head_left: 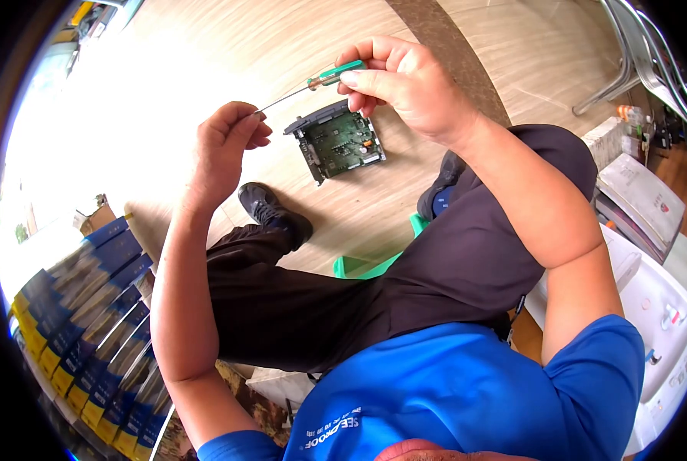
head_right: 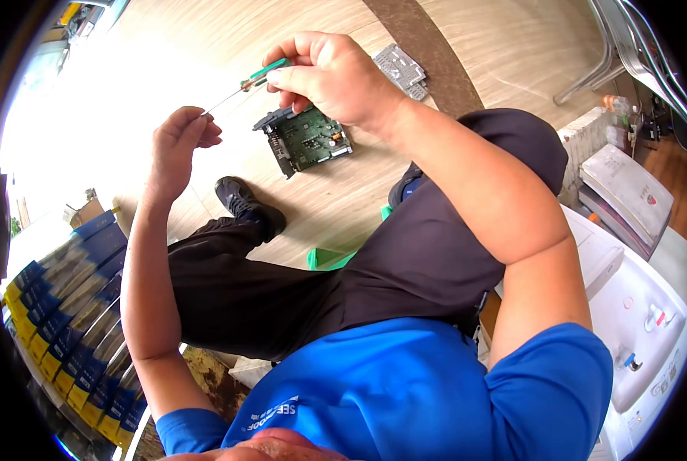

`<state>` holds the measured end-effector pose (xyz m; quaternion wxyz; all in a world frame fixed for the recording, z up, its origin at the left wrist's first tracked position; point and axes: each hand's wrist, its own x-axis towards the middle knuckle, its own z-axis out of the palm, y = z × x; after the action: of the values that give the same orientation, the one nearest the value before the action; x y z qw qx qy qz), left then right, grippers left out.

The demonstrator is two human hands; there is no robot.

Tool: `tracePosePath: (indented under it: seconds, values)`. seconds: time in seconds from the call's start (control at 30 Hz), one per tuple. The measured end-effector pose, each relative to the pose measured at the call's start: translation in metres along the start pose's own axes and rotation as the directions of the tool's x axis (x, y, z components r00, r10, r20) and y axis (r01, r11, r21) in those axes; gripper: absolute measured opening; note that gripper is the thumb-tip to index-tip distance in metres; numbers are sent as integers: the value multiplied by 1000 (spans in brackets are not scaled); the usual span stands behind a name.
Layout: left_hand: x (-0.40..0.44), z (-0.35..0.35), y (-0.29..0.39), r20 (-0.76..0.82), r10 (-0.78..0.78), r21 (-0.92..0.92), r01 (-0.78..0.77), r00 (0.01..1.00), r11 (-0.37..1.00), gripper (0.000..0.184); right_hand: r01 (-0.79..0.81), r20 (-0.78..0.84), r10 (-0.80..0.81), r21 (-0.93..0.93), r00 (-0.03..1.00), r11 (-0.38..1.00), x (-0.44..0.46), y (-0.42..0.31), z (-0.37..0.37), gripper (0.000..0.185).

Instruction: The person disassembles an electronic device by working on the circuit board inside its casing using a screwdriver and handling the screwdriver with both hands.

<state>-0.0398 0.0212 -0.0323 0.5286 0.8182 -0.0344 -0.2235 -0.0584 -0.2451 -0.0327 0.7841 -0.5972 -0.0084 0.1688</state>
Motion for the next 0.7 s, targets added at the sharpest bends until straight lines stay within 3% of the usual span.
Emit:
tracePosePath:
  seconds: [0.17,0.23,0.7]
  values:
    - [0,1,2,19,11,-79,-9,1000,997,20,12,31,-12,12,999,1000,-1,-1,8,14]
    - [1,0,2,36,17,-201,-9,999,980,23,30,24,-30,8,999,1000,1,2,7,14]
    - [-3,0,12,21,14,-294,-7,1000,956,28,73,27,-72,-24,997,997,9,-1,13,14]
